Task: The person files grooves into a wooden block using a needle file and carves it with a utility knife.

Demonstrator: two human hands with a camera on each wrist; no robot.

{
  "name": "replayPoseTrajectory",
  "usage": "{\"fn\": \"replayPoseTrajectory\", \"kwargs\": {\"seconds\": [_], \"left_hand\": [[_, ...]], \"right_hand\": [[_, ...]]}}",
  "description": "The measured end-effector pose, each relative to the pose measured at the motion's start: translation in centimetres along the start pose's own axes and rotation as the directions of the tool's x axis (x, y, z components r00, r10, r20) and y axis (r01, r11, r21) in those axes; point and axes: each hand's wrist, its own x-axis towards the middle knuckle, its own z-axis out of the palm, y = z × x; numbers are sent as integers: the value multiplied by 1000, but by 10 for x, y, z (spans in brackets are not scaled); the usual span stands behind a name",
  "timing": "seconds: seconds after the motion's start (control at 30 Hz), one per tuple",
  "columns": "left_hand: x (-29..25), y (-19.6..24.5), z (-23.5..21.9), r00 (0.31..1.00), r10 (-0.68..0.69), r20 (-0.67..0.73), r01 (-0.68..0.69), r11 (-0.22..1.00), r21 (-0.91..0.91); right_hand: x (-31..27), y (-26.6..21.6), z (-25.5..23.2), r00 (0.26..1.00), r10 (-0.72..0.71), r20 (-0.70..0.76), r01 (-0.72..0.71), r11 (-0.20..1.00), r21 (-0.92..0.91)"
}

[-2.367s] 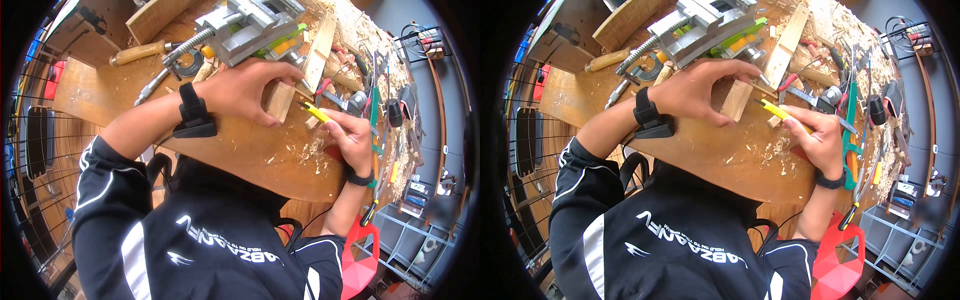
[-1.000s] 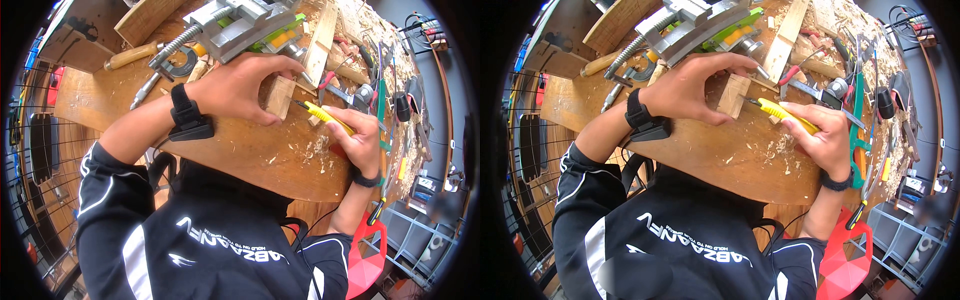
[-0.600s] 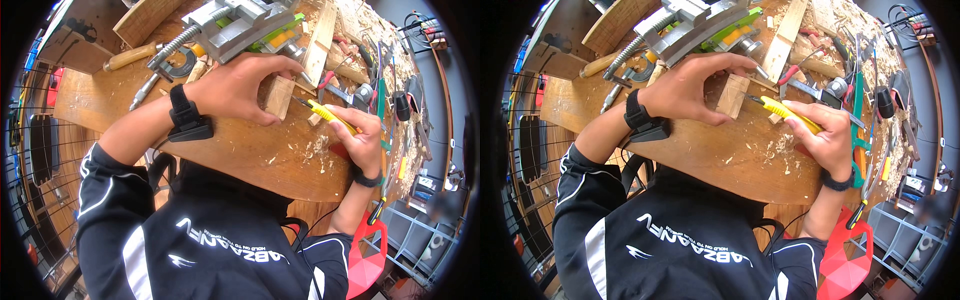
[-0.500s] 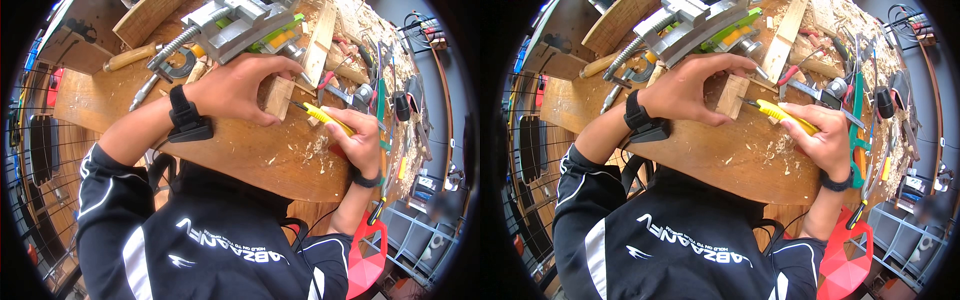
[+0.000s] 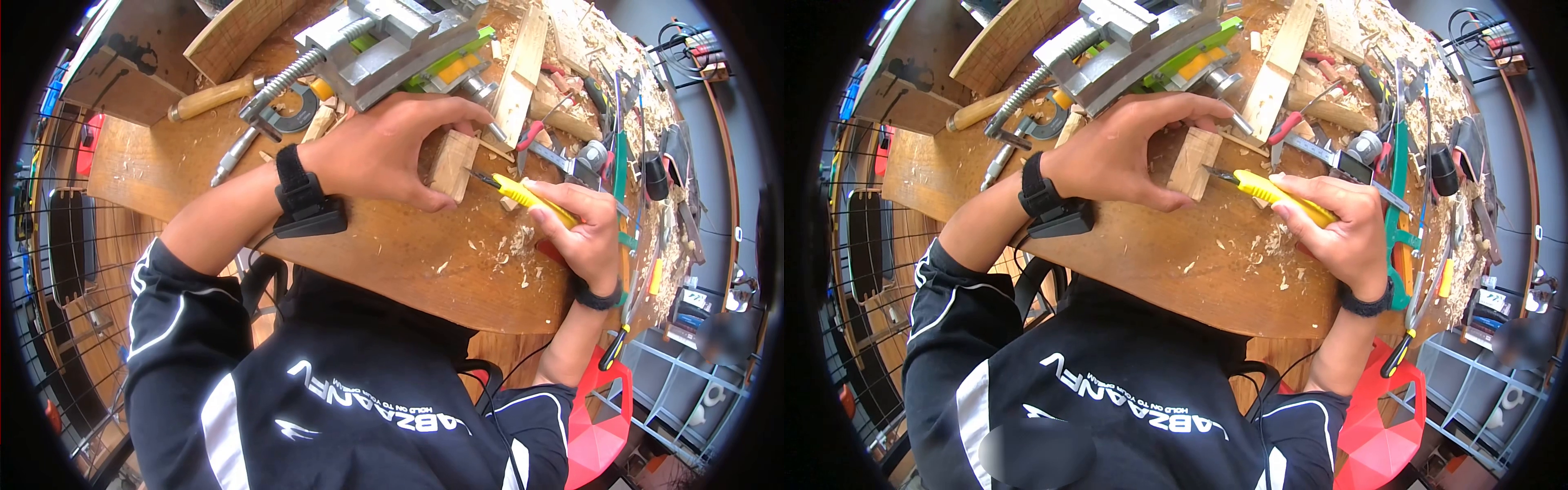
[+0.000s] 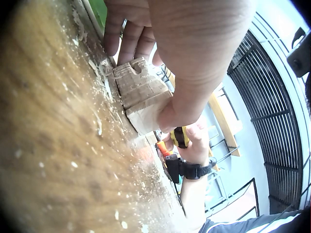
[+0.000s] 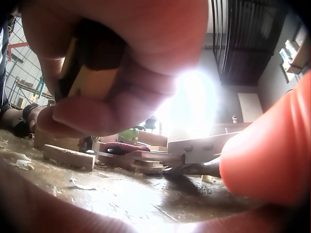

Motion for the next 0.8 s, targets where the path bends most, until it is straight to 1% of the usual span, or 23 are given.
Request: {"fn": "replayPoseTrajectory", "kwargs": {"seconds": [0.07,0.17,0.3,0.37,0.4,0.47,0.7,0.77,0.8], "left_hand": [[0,0,0,1000,-4,0,4,1000,-3],[-1,-1,-1,1000,11,-7,-11,1000,9],[-1,2,-1,1000,-14,6,14,1000,-11],[-1,2,-1,1000,-21,9,21,999,-26],[-1,1,-1,1000,-16,7,16,1000,-23],[-1,1,-1,1000,-11,6,11,1000,-20],[-1,1,-1,1000,-15,6,15,1000,-21],[0,1,0,1000,-13,6,13,1000,-28],[0,1,0,1000,-11,6,12,1000,-16]], "right_hand": [[0,-1,-2,999,41,5,-41,999,-11],[1,-3,-1,1000,24,0,-24,1000,9],[0,-1,1,1000,-12,4,12,1000,7],[0,-3,-1,998,62,-26,-62,998,-9],[1,-3,-1,998,61,-26,-61,998,-10],[0,-2,0,1000,11,5,-11,1000,17],[0,-2,0,1000,27,-13,-27,1000,4],[1,-1,2,1000,-21,18,20,1000,20],[0,-2,1,1000,-20,17,20,1000,19]]}}
